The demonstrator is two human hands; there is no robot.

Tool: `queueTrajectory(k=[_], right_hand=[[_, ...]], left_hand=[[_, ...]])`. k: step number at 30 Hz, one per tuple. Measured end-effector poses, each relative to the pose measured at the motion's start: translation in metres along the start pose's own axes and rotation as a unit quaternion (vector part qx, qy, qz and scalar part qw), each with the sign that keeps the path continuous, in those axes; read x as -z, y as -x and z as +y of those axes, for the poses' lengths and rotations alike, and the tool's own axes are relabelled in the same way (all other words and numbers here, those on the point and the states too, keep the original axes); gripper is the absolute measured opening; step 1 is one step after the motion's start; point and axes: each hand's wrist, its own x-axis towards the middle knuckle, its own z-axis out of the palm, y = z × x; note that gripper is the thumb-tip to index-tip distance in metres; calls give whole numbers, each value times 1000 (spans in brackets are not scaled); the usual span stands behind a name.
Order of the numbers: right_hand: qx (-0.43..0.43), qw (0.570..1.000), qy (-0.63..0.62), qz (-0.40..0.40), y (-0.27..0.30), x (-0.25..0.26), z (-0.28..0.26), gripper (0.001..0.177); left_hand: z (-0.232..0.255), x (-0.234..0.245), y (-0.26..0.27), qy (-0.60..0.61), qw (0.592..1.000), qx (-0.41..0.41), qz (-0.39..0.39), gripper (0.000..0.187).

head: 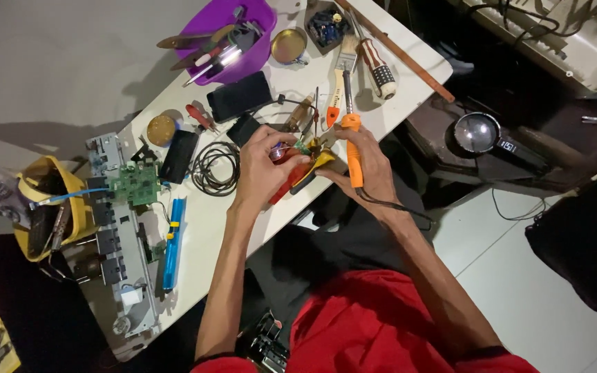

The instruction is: Desoldering electronic components from a circuit board using a soldering iron and a desoldering pump.

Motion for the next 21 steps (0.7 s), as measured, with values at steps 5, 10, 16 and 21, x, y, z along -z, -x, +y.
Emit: queueTrajectory(k=[5,10,16,21], right_hand=[[12,1000,7,-21,0,3,1,55],[82,995,48,11,1,-6,22,55],[202,936,236,165,-8,-3,119,78],[291,943,8,161,9,-4,80,44]], left_hand=[[6,1,1,-20,1000,-16,-12,33],[19,5,4,-86,996,-14,-29,36],[23,15,17,-107,994,-23,9,37],[24,27,23,-77,992,-85,46,25]])
